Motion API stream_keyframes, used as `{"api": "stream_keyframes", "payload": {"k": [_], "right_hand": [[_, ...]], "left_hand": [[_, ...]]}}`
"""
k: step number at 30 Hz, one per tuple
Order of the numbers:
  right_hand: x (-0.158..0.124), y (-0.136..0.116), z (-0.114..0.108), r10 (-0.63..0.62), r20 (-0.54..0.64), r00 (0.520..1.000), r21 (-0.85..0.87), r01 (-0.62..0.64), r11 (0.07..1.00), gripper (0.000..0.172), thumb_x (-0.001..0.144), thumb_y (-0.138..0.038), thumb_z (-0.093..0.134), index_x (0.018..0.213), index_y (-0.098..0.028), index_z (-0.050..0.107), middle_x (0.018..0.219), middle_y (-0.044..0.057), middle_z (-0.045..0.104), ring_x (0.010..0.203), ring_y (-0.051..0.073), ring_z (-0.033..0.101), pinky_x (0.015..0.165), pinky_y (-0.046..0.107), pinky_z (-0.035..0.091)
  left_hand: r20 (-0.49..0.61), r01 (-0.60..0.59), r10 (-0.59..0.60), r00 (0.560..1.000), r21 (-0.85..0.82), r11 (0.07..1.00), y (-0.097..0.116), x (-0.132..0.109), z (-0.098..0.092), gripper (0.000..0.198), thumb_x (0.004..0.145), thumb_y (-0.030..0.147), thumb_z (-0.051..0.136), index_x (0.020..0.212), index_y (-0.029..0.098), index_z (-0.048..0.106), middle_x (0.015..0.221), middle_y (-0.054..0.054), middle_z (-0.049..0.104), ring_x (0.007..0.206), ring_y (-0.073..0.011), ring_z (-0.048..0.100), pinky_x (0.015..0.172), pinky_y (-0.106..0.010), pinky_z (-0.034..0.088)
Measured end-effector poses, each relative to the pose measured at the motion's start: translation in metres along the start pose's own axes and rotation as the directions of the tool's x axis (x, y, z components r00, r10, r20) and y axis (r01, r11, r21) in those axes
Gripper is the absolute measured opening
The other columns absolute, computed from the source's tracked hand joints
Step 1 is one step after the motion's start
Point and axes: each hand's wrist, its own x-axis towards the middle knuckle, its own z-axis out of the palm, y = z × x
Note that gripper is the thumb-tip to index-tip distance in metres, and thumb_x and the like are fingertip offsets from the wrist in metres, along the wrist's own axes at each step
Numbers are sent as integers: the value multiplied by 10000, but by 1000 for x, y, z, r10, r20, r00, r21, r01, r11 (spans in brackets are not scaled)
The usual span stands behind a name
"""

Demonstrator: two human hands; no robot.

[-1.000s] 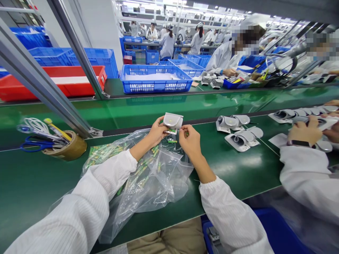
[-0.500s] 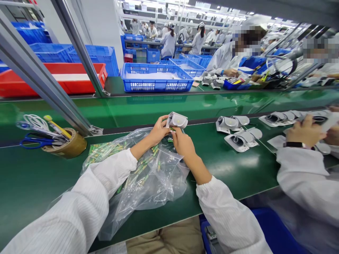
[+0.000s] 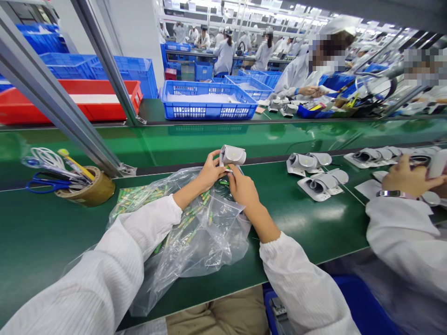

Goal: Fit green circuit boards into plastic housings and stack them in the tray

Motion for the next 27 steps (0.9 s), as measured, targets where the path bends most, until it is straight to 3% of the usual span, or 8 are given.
{"api": "stream_keyframes", "payload": {"k": [5,11,18,21,27], "right_hand": [[-1,-15,-12,45,143,989,-207,-15,978,595,1164,-304,310,1729,-141,398,1072,218,815,916,368,799,792,402,548],[1,-11,-20,64,128,990,-242,-31,970,462,1177,-296,334,1527,-211,623,1087,167,826,944,330,791,804,361,510],[5,5,-7,-33,58,998,-99,39,994,365,1158,-279,338,1325,-139,631,1119,195,809,924,313,765,764,333,461],[8,11,3,-85,9,996,-16,85,996,354,1144,-275,312,1307,-123,587,1170,230,786,951,328,753,768,346,469],[9,13,13,-69,-19,997,15,70,997,357,1135,-275,282,1331,-125,539,1187,249,755,972,342,730,805,373,494]], "left_hand": [[48,-27,25,999,38,999,-1,2,-3,775,594,92,795,1304,265,537,1406,-74,708,915,-155,711,802,-285,601],[83,4,-10,997,74,997,-7,1,-5,815,547,77,808,1298,260,546,1392,-80,699,938,-178,720,865,-347,623],[86,49,-56,995,83,995,-6,1,-7,817,563,119,882,1294,270,548,1371,-68,686,973,-193,730,927,-399,645],[78,42,-48,996,77,996,-6,1,-6,823,565,127,903,1293,272,547,1367,-67,691,1023,-211,734,988,-435,640],[61,26,-31,998,86,996,-6,0,-3,816,585,131,905,1301,267,539,1410,-79,687,1012,-199,738,957,-387,640]]}}
